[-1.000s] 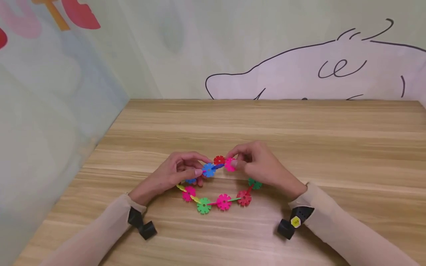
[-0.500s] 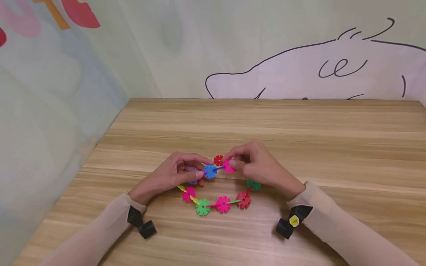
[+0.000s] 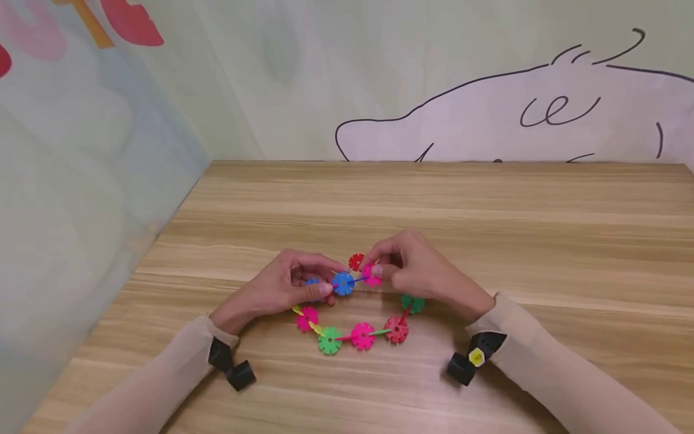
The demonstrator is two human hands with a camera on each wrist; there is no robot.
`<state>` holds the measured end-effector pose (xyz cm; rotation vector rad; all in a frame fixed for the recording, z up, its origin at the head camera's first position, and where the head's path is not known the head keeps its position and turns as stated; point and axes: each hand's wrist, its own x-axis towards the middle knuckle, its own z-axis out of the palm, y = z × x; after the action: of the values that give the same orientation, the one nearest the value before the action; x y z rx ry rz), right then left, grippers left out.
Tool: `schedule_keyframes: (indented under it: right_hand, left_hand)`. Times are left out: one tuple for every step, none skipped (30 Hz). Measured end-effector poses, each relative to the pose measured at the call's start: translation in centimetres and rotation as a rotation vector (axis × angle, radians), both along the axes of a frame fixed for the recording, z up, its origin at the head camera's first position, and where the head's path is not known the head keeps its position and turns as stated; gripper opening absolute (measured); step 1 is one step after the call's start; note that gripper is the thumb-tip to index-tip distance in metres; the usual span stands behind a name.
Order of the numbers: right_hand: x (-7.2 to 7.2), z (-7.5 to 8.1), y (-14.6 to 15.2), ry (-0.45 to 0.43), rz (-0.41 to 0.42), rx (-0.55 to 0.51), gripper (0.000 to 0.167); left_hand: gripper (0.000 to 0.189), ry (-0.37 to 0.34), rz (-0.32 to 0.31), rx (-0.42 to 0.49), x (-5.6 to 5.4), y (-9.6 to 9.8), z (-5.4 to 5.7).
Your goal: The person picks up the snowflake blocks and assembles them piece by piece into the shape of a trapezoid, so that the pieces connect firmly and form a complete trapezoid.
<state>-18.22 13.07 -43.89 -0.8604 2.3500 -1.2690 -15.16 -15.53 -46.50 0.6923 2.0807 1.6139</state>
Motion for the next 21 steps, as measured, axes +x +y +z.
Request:
schedule_keyframes:
  right_hand:
    - [-0.2, 0.0, 0.1, 0.01, 0.021, 0.0, 0.024]
    - [-0.5, 0.0, 0.1, 0.023, 0.037, -0.005, 0.022]
    - [-0.8, 0.1, 0.1, 0.037, 0.049, -0.008, 0.021]
    - [-1.1, 0.1, 0.2, 0.057, 0.054, -0.012, 0.021]
    - [-1.5, 0.0, 0.2, 0.08, 0.052, -0.014, 0.02]
    - [-1.8, 0.0, 0.1, 0.109, 0.042, -0.012, 0.02]
    - [-2.2, 0.0, 0.0, 0.133, 0.029, -0.009, 0.02]
    - [-2.5, -0.1, -0.1, 0.144, 0.009, 0.0, 0.021]
    - [-2.8, -0.2, -0.3, 0.161, -0.006, 0.017, 0.021]
    - [-3.1, -0.2, -0.4, 0.173, -0.014, 0.033, 0.021]
    - [-3.3, -0.3, -0.6, 0.178, -0.015, 0.049, 0.021]
    - [-3.5, -0.4, -0.9, 0.18, -0.006, 0.063, 0.021]
    - [-3.7, -0.5, -1.1, 0.175, 0.011, 0.075, 0.022]
    - [-3.8, -0.6, -1.3, 0.177, 0.032, 0.088, 0.022]
    - [-3.9, -0.7, -1.4, 0.188, 0.058, 0.1, 0.023]
    - [-3.9, -0.8, -1.6, 0.197, 0.081, 0.113, 0.024]
    - [-3.9, -0.9, -1.6, 0.216, 0.099, 0.127, 0.025]
    - [-3.9, -1.0, -1.7, 0.241, 0.116, 0.143, 0.026]
    - [-3.8, -1.1, -1.8, 0.266, 0.124, 0.157, 0.026]
    - [-3.8, -1.1, -1.8, 0.29, 0.126, 0.171, 0.025]
    - [-3.7, -1.2, -1.7, 0.308, 0.124, 0.181, 0.023]
  left_hand:
    - [0.031, 0.0, -0.003, -0.004, 0.0, 0.0, 0.0]
    - [0.031, -0.001, -0.005, -0.008, 0.0, 0.0, 0.0]
    - [0.031, 0.003, -0.008, -0.014, 0.0, 0.0, 0.0]
    - [0.031, 0.004, -0.01, -0.019, 0.0, 0.0, 0.0]
    - [0.031, 0.01, -0.013, -0.025, 0.0, 0.0, 0.0]
    - [0.031, 0.015, -0.014, -0.033, 0.0, 0.0, 0.0]
    - [0.031, 0.02, -0.017, -0.04, 0.0, -0.1, 0.0]
    - [0.032, 0.02, -0.021, -0.042, 0.0, -0.1, 0.0]
    - [0.032, 0.02, -0.024, -0.046, 0.0, -0.2, 0.0]
    - [0.032, 0.018, -0.029, -0.047, 0.1, -0.3, 0.0]
    - [0.033, 0.016, -0.033, -0.048, 0.1, -0.3, 0.0]
    - [0.033, 0.009, -0.036, -0.047, 0.2, -0.3, 0.0]
    - [0.032, 0.003, -0.039, -0.044, 0.2, -0.4, 0.0]
    - [0.032, -0.005, -0.041, -0.04, 0.2, -0.4, 0.0]
    - [0.032, -0.004, -0.042, -0.04, 0.2, -0.3, 0.0]
    - [0.032, -0.003, -0.044, -0.039, 0.2, -0.3, 0.0]
    - [0.031, -0.001, -0.044, -0.04, 0.2, -0.3, 0.0]
    - [0.031, 0.001, -0.045, -0.038, 0.2, -0.2, 0.0]
    - [0.031, 0.006, -0.046, -0.038, 0.2, -0.2, 0.1]
    - [0.03, 0.01, -0.047, -0.041, 0.1, -0.1, 0.1]
    - [0.03, 0.014, -0.049, -0.043, 0.1, -0.1, 0.1]
